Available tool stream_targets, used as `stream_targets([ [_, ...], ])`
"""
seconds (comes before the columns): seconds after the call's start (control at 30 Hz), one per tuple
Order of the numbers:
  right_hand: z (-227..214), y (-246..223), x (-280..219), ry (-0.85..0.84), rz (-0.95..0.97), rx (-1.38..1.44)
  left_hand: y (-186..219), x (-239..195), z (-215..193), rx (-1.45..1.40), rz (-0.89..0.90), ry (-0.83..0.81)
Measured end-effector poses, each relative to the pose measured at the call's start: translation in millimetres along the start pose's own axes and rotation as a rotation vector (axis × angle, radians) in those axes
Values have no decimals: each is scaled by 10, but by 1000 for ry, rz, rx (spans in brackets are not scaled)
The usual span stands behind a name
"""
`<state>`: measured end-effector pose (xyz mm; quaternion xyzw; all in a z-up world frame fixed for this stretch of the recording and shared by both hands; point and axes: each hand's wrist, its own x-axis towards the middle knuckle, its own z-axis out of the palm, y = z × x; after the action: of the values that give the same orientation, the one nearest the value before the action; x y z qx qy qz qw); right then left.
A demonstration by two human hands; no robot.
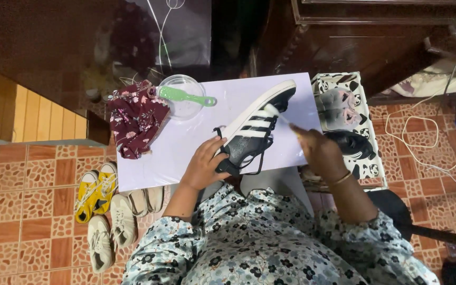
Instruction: The person scrubs a black and white sneaker with a yellow toothbrush, focusing on the white stripes and sole. They repeatedly dip the brush into a small container of liquid and continue scrubbing different areas of the shoe.
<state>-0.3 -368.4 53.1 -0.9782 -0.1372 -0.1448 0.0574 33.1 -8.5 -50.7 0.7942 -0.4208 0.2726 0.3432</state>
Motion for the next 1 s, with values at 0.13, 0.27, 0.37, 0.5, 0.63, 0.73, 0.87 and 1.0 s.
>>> stream_targets([
  [0.13,-154,-427,-50,36,-37,-134,15,-33,0,10,-11,-7],
  [0.27,-166,-818,-264,-45,-264,44,22,-43,-6,-3,-5,-22],
  [0.37,-227,-439,-37,-63,-218,-100,14,-30,-11,-5,-5,-21],
  [0.5,-300,-32,276,32,-217,-441,21,-65,5,-11,-41,-14],
  [0.63,-108,-596,-81,-32,-170,-36,54,-65,-19,14,-26,-45],
  [0.73,-447,-789,-24,-72,-277,-64,31,-31,-16,34,-21,-35],
  [0.87,-267,-77,204,-30,-72,-253,61,-69,-25,1,-28,-24],
  [1.0,167,-212,-52,-99,-126,-283,43,-85,3,16,-22,-5],
])
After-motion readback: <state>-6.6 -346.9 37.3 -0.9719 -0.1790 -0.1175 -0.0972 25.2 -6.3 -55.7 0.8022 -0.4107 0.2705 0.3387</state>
